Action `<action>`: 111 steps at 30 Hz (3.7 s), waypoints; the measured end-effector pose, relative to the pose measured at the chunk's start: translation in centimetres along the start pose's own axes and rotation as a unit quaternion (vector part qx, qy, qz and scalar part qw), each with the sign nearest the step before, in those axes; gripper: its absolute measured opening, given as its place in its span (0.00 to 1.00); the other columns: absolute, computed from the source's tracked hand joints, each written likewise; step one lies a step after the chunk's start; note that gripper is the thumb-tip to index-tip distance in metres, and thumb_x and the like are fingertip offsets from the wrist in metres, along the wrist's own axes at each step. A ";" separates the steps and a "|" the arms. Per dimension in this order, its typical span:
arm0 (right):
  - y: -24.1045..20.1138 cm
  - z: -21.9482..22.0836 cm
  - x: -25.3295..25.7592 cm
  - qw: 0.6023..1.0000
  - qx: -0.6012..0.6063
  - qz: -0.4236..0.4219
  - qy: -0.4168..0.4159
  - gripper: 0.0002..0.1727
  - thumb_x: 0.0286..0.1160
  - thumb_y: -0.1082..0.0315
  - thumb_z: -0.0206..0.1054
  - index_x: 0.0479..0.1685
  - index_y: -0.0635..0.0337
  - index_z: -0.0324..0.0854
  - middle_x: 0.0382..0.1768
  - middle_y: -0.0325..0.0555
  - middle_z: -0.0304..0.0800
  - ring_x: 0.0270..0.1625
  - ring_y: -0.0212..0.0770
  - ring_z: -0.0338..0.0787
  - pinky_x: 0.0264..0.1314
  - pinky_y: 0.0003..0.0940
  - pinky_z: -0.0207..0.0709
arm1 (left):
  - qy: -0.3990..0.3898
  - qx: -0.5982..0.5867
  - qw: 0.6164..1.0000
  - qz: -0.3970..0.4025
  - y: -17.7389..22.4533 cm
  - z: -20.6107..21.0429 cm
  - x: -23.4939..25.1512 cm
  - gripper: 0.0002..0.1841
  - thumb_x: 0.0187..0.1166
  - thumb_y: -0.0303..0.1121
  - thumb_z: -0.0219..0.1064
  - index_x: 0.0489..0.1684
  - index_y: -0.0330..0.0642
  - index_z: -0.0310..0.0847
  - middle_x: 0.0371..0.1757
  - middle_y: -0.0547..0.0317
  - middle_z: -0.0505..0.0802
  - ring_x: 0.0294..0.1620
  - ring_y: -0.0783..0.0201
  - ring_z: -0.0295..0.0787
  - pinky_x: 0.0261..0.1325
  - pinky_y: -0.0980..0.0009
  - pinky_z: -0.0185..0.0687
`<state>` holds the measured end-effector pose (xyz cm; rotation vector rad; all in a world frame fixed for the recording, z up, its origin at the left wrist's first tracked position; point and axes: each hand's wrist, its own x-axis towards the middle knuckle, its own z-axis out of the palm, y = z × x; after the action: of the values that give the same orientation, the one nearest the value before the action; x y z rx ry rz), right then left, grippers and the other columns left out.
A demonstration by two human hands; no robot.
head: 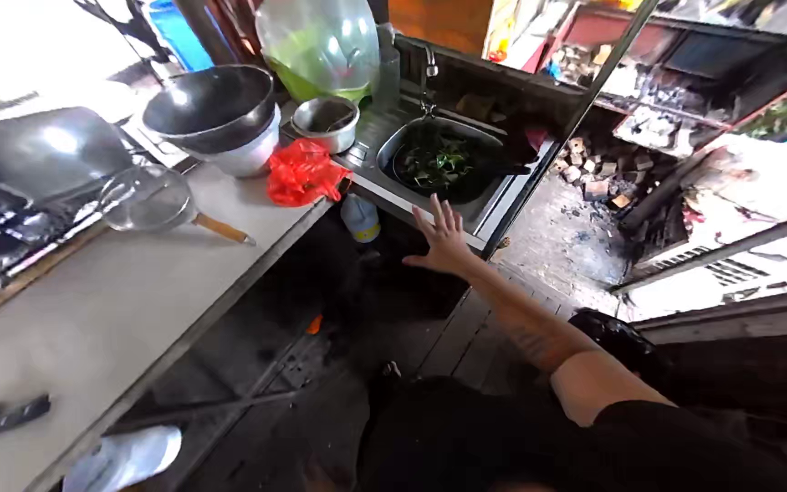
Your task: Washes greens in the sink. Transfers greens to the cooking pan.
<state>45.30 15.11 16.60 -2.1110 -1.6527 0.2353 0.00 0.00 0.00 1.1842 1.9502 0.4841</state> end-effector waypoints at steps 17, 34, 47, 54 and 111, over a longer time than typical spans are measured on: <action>20.2 7.4 30.2 0.944 -0.068 0.287 -0.147 0.66 0.55 0.28 0.79 0.99 0.35 0.45 0.97 0.64 0.23 0.95 0.78 0.29 0.85 0.87 0.26 | -0.325 0.366 0.662 0.568 64.6 33.9 27.6 0.78 0.44 0.54 0.93 0.98 0.48 0.29 0.95 0.36 0.27 0.97 0.36 0.22 0.95 0.44 0.37; 21.5 8.7 30.6 0.931 -0.080 0.299 -0.194 0.61 0.59 0.23 0.70 0.98 0.33 0.48 0.98 0.56 0.35 0.94 0.76 0.39 0.84 0.88 0.28 | -0.407 0.491 0.551 0.538 66.0 41.5 31.3 0.73 0.53 0.37 0.87 0.98 0.59 0.24 0.96 0.37 0.33 0.97 0.36 0.26 0.93 0.37 0.22; 20.0 4.2 32.9 0.863 0.125 0.473 -0.127 0.83 0.42 0.38 0.92 0.99 0.48 0.29 0.93 0.75 0.38 0.88 0.81 0.58 0.79 0.78 0.65 | -0.442 0.415 0.634 0.480 66.8 40.7 31.8 0.77 0.41 0.28 0.93 0.98 0.59 0.32 0.94 0.27 0.40 0.92 0.25 0.41 0.85 0.34 0.59; 19.6 6.1 31.3 0.847 0.318 0.422 0.066 0.72 0.41 0.78 0.90 0.96 0.61 0.41 0.82 0.68 0.71 0.83 0.60 0.76 0.85 0.57 0.72 | -0.527 0.170 0.642 0.530 65.5 41.6 32.7 0.60 0.52 0.28 0.87 0.91 0.29 0.48 0.86 0.29 0.68 0.88 0.42 0.65 0.89 0.53 0.61; 16.2 3.5 27.8 0.891 0.142 0.383 -0.199 0.23 0.75 0.75 0.69 0.71 0.57 0.84 0.68 0.66 0.86 0.72 0.68 0.84 0.73 0.72 0.74 | -0.378 -0.302 0.659 0.576 79.5 26.0 25.1 0.53 0.51 0.24 0.82 0.77 0.13 0.46 0.67 0.40 0.81 0.70 0.64 0.83 0.75 0.70 0.80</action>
<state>65.63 39.46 10.13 -2.4680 -0.7820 1.1414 59.05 58.91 25.79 1.6437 0.0726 0.9541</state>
